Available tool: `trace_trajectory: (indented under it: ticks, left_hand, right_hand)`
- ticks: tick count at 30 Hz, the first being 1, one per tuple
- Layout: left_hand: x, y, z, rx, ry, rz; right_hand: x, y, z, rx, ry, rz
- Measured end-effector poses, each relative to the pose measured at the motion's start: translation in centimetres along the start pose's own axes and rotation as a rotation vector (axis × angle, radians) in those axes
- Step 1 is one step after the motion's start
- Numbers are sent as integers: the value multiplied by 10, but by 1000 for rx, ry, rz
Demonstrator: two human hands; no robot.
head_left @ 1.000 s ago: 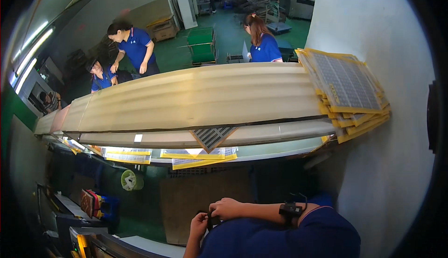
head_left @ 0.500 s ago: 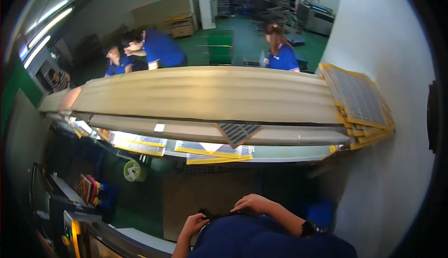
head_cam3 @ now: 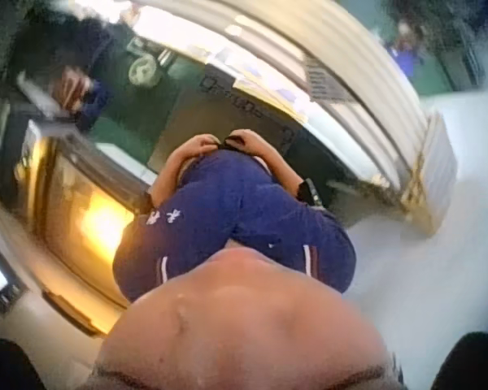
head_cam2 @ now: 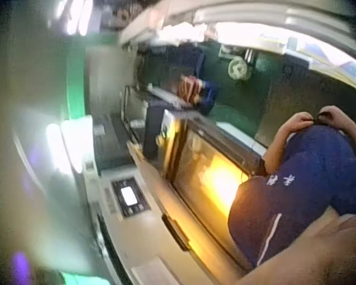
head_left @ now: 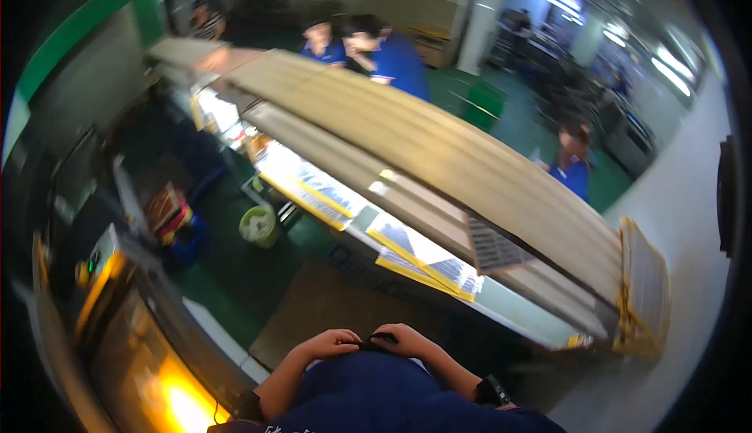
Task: Placing PCB panels into an exposure machine, aligning them with a strip, and starting the process.
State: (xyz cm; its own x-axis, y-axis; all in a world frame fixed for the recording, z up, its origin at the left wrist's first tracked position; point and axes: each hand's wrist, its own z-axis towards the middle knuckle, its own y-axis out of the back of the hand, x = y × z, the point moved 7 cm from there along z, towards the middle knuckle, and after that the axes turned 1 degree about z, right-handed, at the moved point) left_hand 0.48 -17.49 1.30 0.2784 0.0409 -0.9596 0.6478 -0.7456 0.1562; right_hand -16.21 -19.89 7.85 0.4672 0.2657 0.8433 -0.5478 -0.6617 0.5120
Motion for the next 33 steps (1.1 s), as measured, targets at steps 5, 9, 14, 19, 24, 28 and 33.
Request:
trace_trajectory:
  ticks: [5,9,14,19,24,28,33]
  left_hand:
    - [19,24,-62,-310,-115,-164]
    - [37,17,-111,-559,-101,-230]
    - [41,-25,-135,-831,-149,-274]
    - [46,-95,-129,-983,-10,-462]
    - [48,-180,-155,-1417,400,-190]
    - [32,-268,-189,-1904,614,-238]
    - [6,-342,-212,-2230,659,-518]
  right_hand:
    - [-9,-47,51,290,-204,188]
    - [-11,-70,79,464,-168,80]
    - [23,-95,95,845,-90,180]
    - [55,-105,70,1070,293,-121]
    - [16,-125,11,1214,213,-157]
    - [-32,-127,-29,1215,85,-179]
    - [-63,-117,-59,1084,-288,143]
